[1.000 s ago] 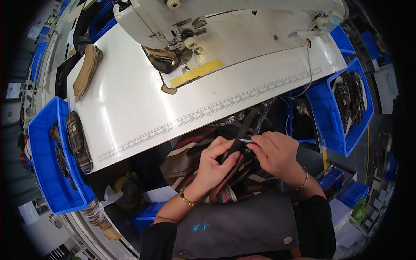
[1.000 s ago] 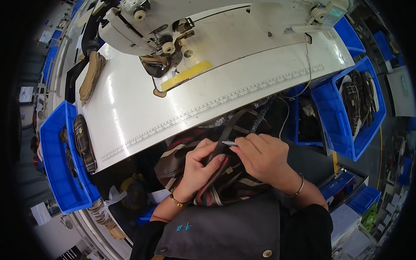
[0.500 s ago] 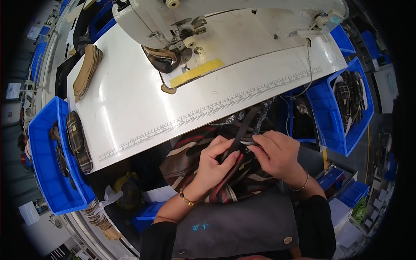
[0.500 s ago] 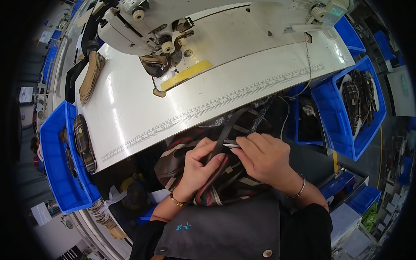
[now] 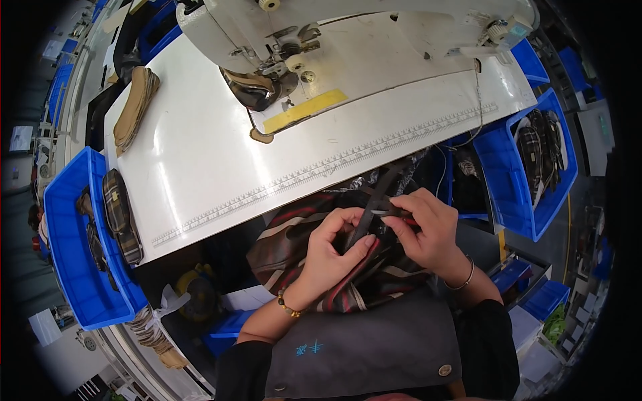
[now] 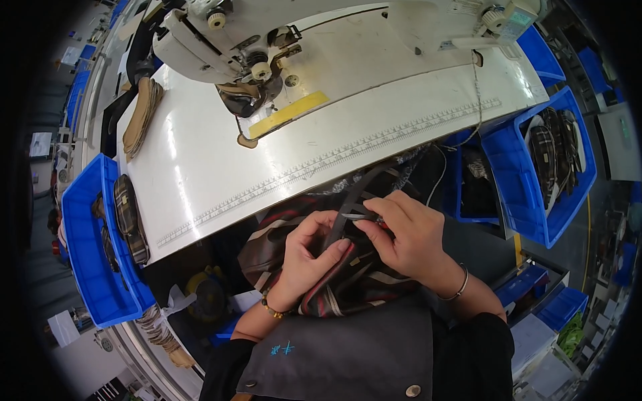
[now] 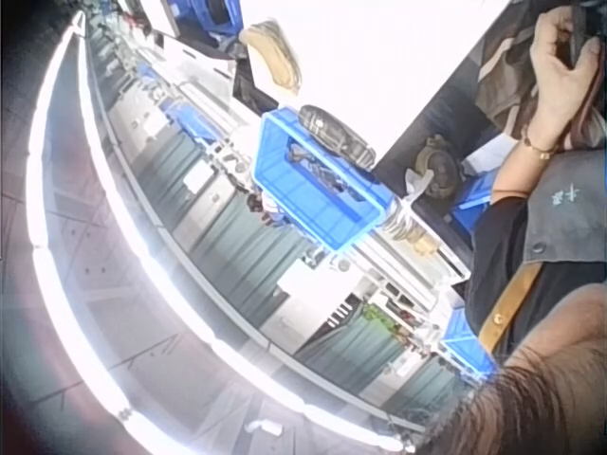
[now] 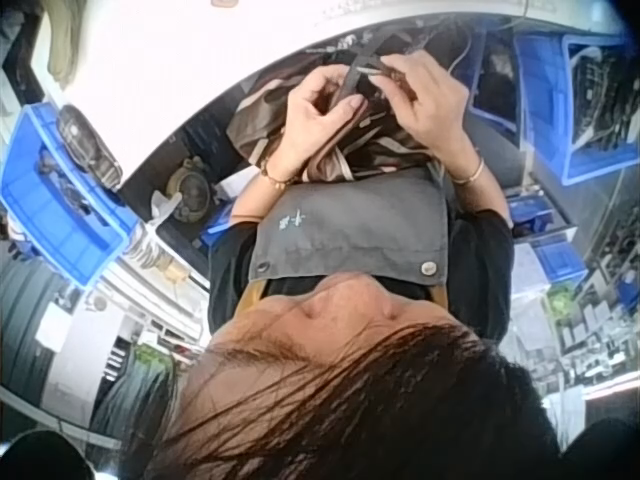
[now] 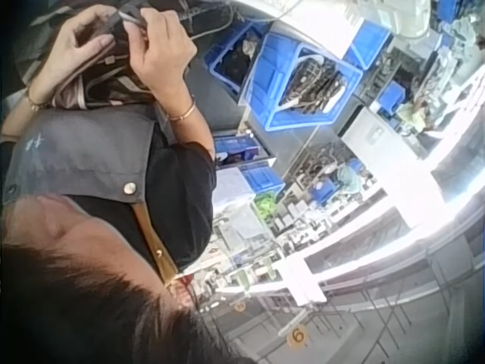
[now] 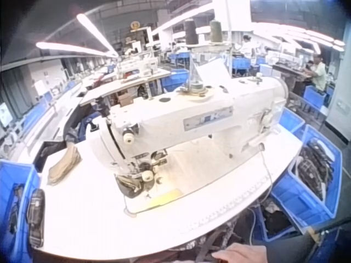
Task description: Sewing and trimming the edge of a bag strap at a sewing station.
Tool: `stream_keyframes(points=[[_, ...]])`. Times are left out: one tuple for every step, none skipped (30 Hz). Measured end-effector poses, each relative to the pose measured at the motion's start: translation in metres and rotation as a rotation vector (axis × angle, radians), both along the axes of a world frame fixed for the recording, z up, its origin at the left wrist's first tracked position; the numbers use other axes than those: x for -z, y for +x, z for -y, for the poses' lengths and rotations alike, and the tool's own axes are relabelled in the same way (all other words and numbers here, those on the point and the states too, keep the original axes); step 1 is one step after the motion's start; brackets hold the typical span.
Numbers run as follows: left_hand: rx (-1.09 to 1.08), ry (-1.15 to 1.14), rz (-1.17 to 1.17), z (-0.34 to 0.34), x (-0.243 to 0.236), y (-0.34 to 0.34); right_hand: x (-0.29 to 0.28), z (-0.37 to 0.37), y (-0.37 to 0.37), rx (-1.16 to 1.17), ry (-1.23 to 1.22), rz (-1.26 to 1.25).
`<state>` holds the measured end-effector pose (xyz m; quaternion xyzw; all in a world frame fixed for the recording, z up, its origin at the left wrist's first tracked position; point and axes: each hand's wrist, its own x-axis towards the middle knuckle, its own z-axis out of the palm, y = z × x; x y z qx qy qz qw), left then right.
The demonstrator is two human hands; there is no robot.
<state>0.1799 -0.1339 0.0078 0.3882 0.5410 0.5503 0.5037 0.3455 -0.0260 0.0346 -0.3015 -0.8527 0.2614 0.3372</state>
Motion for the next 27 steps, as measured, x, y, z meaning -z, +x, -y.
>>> stream_keyframes(points=[[-0.018,-0.022,0.039,0.0,-0.003,0.001,0.001,-0.001,0.001,-0.021,-0.018,-0.008],[-0.02,-0.022,0.038,0.001,-0.001,0.0,0.001,-0.001,0.002,-0.043,-0.036,-0.016],[-0.012,-0.015,0.02,0.003,0.002,-0.001,0.0,-0.002,0.001,-0.045,-0.036,-0.017],[-0.005,-0.008,0.002,0.004,0.005,-0.002,0.0,-0.004,0.0,-0.074,-0.048,-0.051],[-0.005,-0.008,0.002,0.005,0.005,-0.001,-0.001,-0.005,-0.001,-0.101,-0.06,-0.085],[-0.019,-0.004,0.01,0.005,0.006,0.0,0.0,-0.006,-0.001,-0.102,-0.06,-0.085],[-0.033,0.0,0.019,0.006,0.006,0.0,0.001,-0.008,0.0,-0.125,-0.166,-0.052],[-0.034,0.0,0.018,0.006,0.005,-0.001,0.003,-0.01,0.0,-0.147,-0.272,-0.019],[-0.018,-0.004,-0.021,0.006,0.002,-0.002,0.005,-0.013,0.0,-0.148,-0.271,-0.019],[-0.003,-0.007,-0.06,0.006,0.0,-0.003,0.007,-0.016,0.0,-0.183,-0.417,0.002],[-0.002,-0.006,-0.061,0.005,-0.001,-0.002,0.01,-0.019,0.0,-0.215,-0.561,0.021],[0.002,0.002,-0.064,0.005,-0.001,-0.002,0.02,-0.019,-0.001,-0.23,-0.559,-0.065],[0.005,0.011,-0.066,0.004,-0.002,-0.002,0.019,-0.021,-0.001,-0.229,-0.557,-0.066],[0.003,0.01,-0.067,0.004,-0.004,-0.002,0.019,-0.022,-0.001,-0.233,-0.522,-0.046],[0.011,-0.005,-0.088,0.004,-0.005,-0.002,0.018,-0.024,-0.001,-0.236,-0.486,-0.027],[0.018,-0.02,-0.108,0.004,-0.007,-0.003,0.016,-0.028,0.0,-0.238,-0.485,-0.028],[0.018,-0.021,-0.108,0.003,-0.009,-0.004,0.014,-0.032,0.003,-0.261,-0.382,0.063],[0.037,-0.036,-0.189,0.002,-0.012,-0.006,0.011,-0.035,0.005,-0.284,-0.278,0.154],[0.056,-0.052,-0.27,0.002,-0.015,-0.007,0.008,-0.036,0.006,-0.283,-0.277,0.153],[0.057,-0.053,-0.271,0.001,-0.018,-0.007,0.006,-0.036,0.007,-0.282,-0.187,0.183],[0.051,-0.016,-0.382,0.001,-0.021,-0.007,0.003,-0.037,0.007,-0.28,-0.097,0.213],[0.045,0.021,-0.492,0.0,-0.025,-0.006,0.0,-0.036,0.008,-0.28,-0.097,0.212],[0.045,0.02,-0.493,0.0,-0.03,-0.006,-0.005,-0.034,0.009,-0.262,-0.051,0.269],[0.041,0.057,-0.592,0.0,-0.036,-0.006,-0.009,-0.033,0.01,-0.244,-0.004,0.326],[0.037,0.094,-0.692,0.0,-0.038,-0.006,-0.014,-0.033,0.01,-0.244,-0.004,0.325],[0.038,0.094,-0.692,0.001,-0.039,-0.005,-0.02,-0.032,0.01,-0.24,0.018,0.366],[0.08,0.075,-0.703,0.003,-0.039,-0.005,-0.024,-0.032,0.01,-0.236,0.039,0.407]])
